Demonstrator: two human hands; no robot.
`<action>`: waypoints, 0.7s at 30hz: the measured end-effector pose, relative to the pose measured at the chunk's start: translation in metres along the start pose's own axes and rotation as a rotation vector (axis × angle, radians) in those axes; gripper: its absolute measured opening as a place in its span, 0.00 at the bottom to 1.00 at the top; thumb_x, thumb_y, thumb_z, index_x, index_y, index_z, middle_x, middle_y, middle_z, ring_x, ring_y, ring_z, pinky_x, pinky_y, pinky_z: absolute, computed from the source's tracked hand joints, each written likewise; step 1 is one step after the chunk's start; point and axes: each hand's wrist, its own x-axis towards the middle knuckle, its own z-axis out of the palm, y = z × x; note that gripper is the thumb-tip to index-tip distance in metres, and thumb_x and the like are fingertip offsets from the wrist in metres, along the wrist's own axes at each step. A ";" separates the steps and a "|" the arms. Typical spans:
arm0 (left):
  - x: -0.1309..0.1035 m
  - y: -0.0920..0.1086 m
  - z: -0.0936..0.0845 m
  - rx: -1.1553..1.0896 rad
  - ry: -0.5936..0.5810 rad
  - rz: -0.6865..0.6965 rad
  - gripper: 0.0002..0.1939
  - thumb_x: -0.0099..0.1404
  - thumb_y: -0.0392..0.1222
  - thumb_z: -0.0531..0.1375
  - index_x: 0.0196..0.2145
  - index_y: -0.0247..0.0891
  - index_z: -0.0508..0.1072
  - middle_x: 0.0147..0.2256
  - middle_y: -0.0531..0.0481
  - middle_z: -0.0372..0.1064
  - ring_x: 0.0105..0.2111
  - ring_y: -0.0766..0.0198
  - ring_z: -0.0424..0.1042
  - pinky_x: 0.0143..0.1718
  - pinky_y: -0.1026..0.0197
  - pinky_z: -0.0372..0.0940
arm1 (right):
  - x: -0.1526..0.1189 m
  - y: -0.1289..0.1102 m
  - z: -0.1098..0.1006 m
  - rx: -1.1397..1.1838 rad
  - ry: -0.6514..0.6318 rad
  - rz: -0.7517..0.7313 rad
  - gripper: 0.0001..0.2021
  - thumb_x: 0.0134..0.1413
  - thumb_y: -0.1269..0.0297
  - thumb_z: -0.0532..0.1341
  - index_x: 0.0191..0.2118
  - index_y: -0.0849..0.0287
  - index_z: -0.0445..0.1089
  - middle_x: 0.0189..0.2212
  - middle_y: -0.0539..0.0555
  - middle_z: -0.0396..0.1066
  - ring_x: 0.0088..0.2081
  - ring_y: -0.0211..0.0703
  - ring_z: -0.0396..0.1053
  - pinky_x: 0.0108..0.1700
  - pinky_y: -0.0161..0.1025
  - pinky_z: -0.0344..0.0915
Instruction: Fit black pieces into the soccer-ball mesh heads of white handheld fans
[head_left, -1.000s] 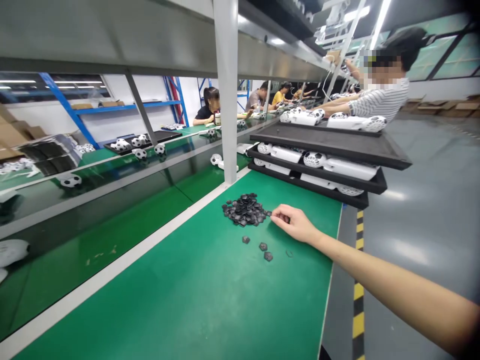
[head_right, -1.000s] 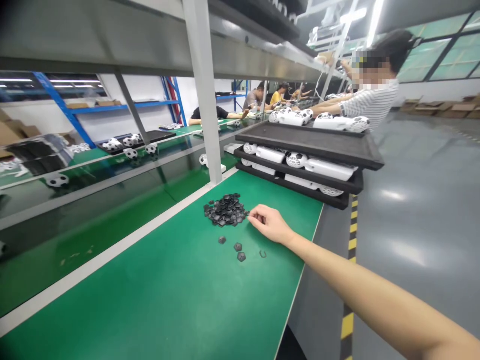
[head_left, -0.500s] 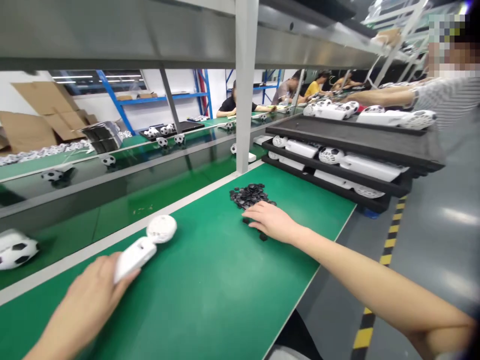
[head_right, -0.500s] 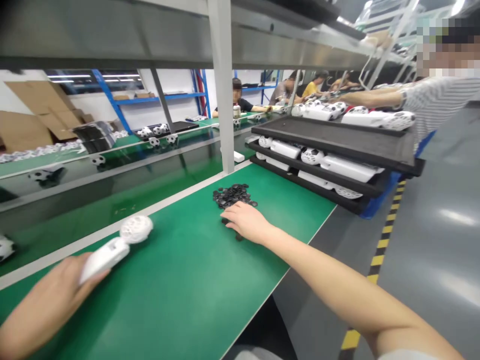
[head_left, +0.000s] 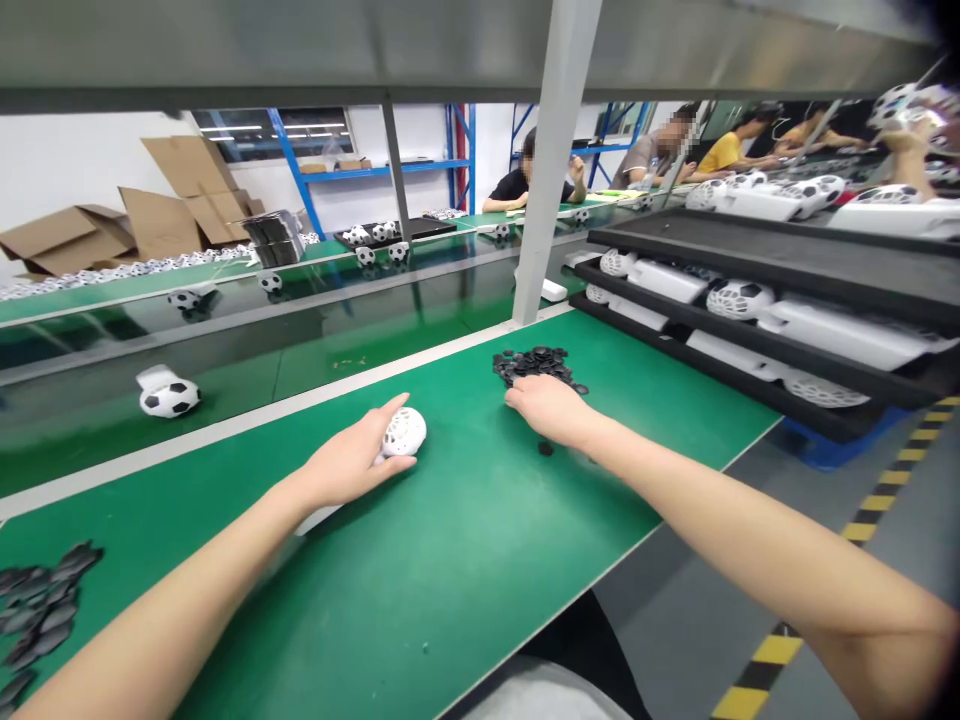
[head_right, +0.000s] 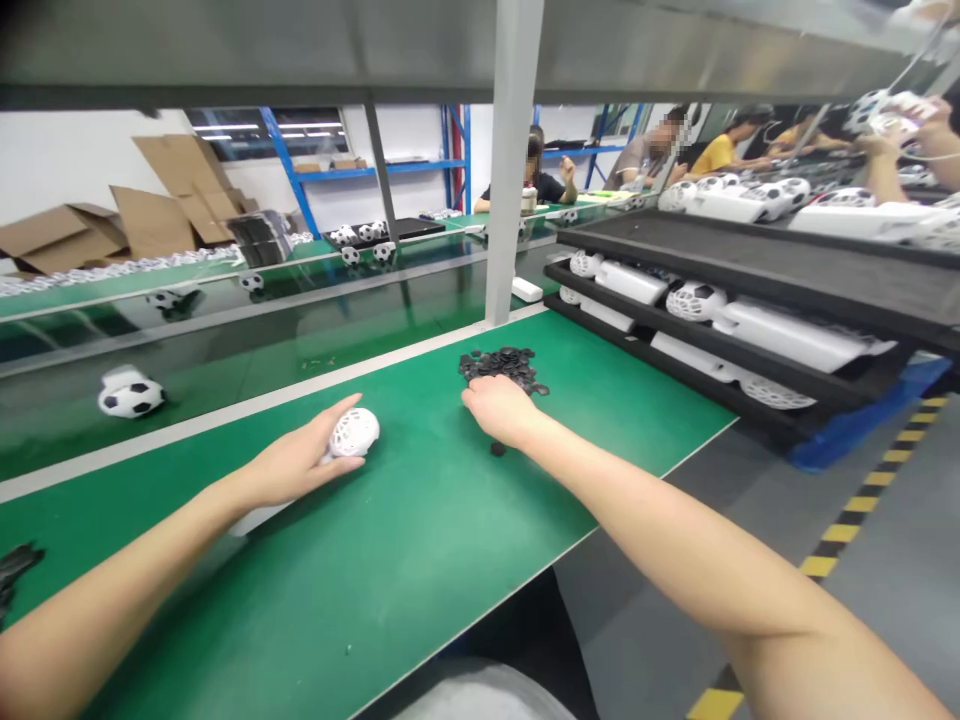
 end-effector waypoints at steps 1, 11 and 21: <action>0.001 0.001 0.002 -0.007 0.000 -0.018 0.38 0.60 0.59 0.48 0.61 0.41 0.38 0.55 0.40 0.56 0.50 0.51 0.62 0.45 0.53 0.61 | 0.002 0.000 -0.001 0.010 -0.003 -0.004 0.10 0.53 0.75 0.51 0.30 0.65 0.70 0.29 0.60 0.69 0.31 0.44 0.67 0.31 0.38 0.54; 0.011 0.028 0.015 -0.018 0.099 -0.177 0.44 0.53 0.66 0.52 0.59 0.37 0.45 0.47 0.37 0.65 0.44 0.47 0.67 0.39 0.53 0.63 | -0.003 -0.013 -0.010 0.421 0.091 0.036 0.04 0.54 0.68 0.55 0.34 0.59 0.67 0.31 0.52 0.71 0.32 0.38 0.68 0.34 0.34 0.62; 0.012 0.032 0.016 -0.067 0.147 -0.011 0.42 0.46 0.68 0.55 0.53 0.42 0.55 0.45 0.45 0.67 0.42 0.50 0.67 0.35 0.56 0.63 | -0.003 -0.071 -0.012 0.900 0.356 -0.175 0.02 0.49 0.68 0.61 0.28 0.58 0.68 0.40 0.53 0.62 0.45 0.42 0.59 0.48 0.43 0.58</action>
